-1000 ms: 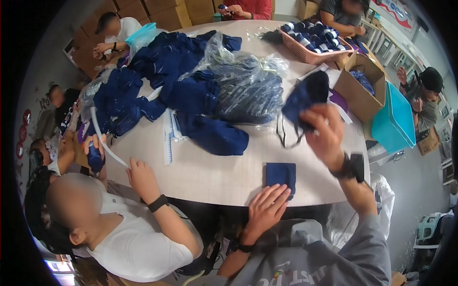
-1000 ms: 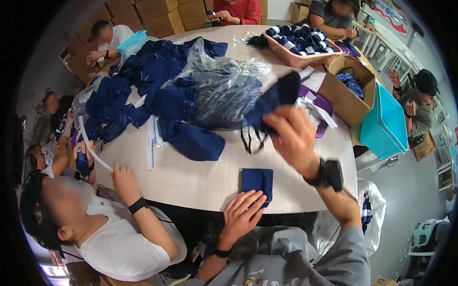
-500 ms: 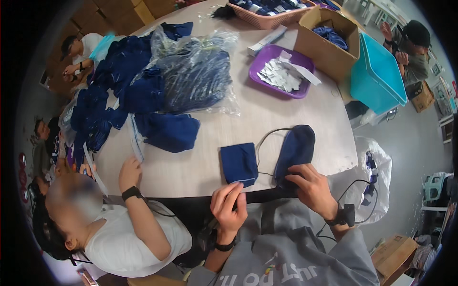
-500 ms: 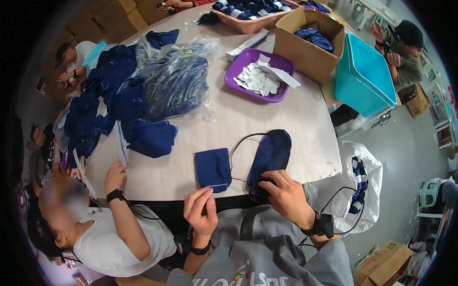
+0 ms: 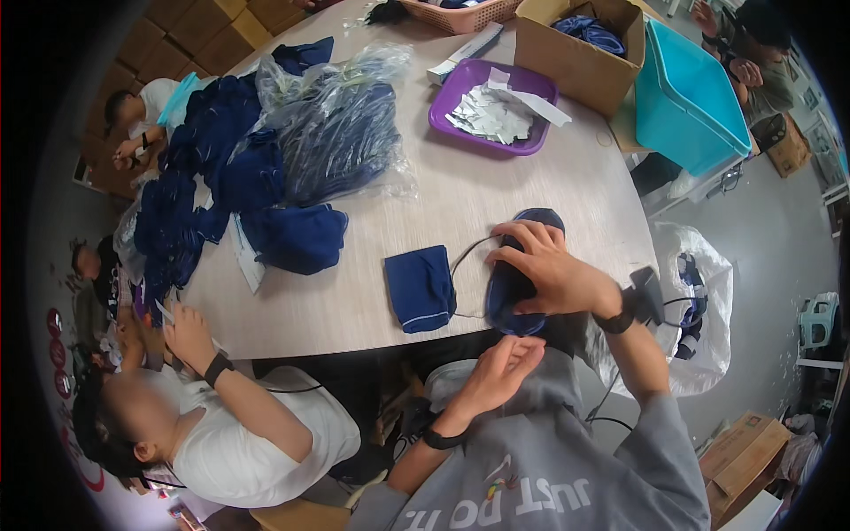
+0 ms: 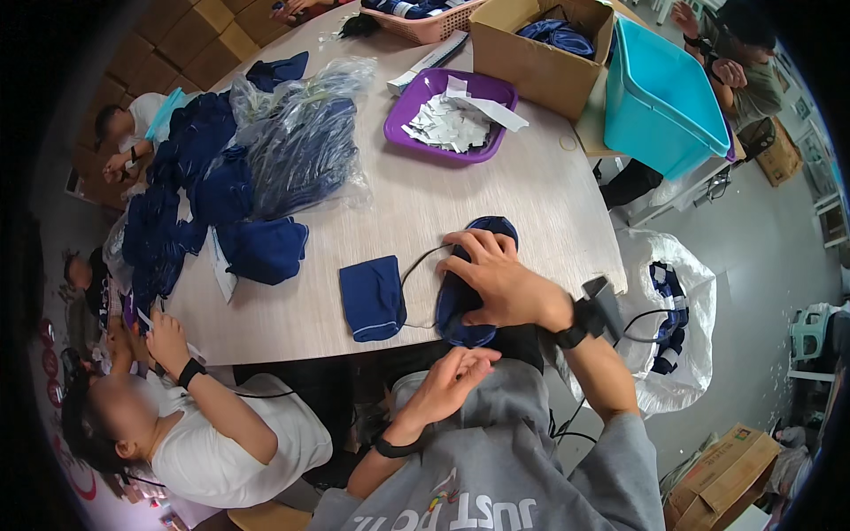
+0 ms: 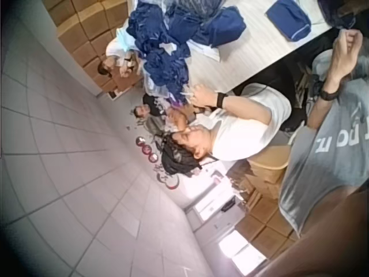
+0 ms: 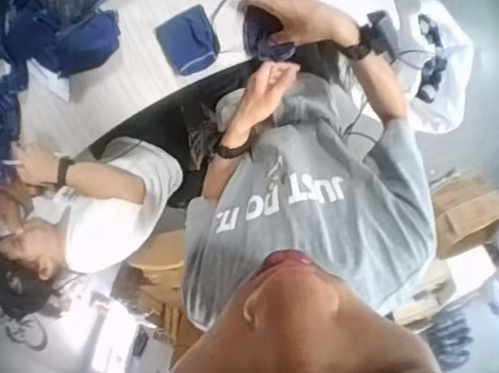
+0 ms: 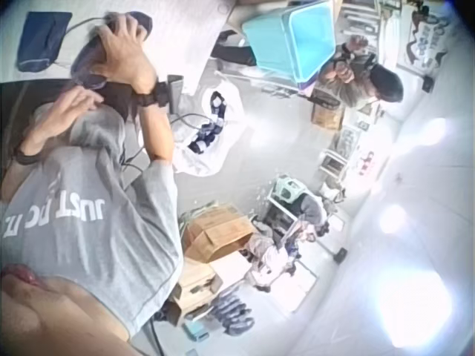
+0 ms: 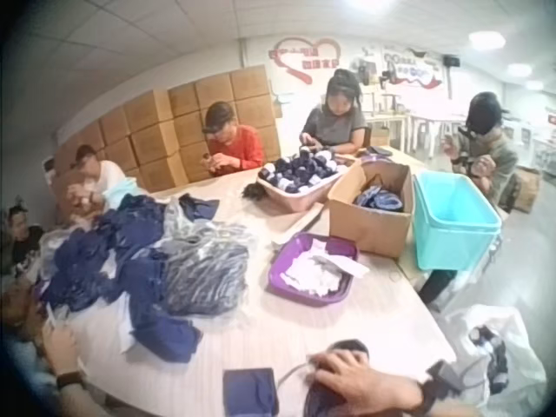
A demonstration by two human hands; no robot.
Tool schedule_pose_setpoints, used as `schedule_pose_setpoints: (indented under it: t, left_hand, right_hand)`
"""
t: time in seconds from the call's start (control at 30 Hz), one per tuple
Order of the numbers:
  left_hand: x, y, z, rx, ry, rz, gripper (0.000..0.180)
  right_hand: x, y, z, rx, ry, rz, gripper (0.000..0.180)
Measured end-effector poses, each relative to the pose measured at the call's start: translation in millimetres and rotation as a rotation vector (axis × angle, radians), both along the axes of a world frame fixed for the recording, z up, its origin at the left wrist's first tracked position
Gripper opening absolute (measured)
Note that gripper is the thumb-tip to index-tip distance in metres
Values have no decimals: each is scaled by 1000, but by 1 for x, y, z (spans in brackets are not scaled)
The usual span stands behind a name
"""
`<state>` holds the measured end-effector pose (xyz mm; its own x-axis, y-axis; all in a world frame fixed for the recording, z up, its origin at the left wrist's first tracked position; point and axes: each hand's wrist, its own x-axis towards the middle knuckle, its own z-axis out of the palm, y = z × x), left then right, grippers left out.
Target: Applying labels and folding blue textile pouches or sleeves for packaging.
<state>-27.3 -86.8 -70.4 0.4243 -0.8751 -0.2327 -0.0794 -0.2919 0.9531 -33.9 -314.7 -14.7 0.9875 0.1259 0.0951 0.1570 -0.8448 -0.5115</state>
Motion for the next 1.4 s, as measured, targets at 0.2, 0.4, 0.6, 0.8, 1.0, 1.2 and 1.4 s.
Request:
schedule_pose_setpoints:
  t: [0.2,0.4,0.6,0.8,1.0,1.2,1.4]
  left_hand:
    - [-22,-15,4,-220,325,438,33]
    - [-3,18,21,-358,7,519,22]
    - [36,49,22,-450,-330,845,13]
    - [84,77,1,-363,-824,986,13]
    - [99,71,-20,-122,-1196,985,13]
    - [95,73,-34,-93,-1221,972,17]
    - [94,66,-40,-38,-1155,945,20]
  right_hand:
    - [-19,37,-7,109,-111,-317,23]
    - [-27,48,44,273,-48,-389,27]
    - [38,56,99,394,-116,-396,33]
    - [127,43,103,-193,-233,-131,42]
    - [300,58,91,-28,-480,-176,37]
    - [409,66,44,-79,-574,-299,28]
    - [445,45,29,-292,80,74,26]
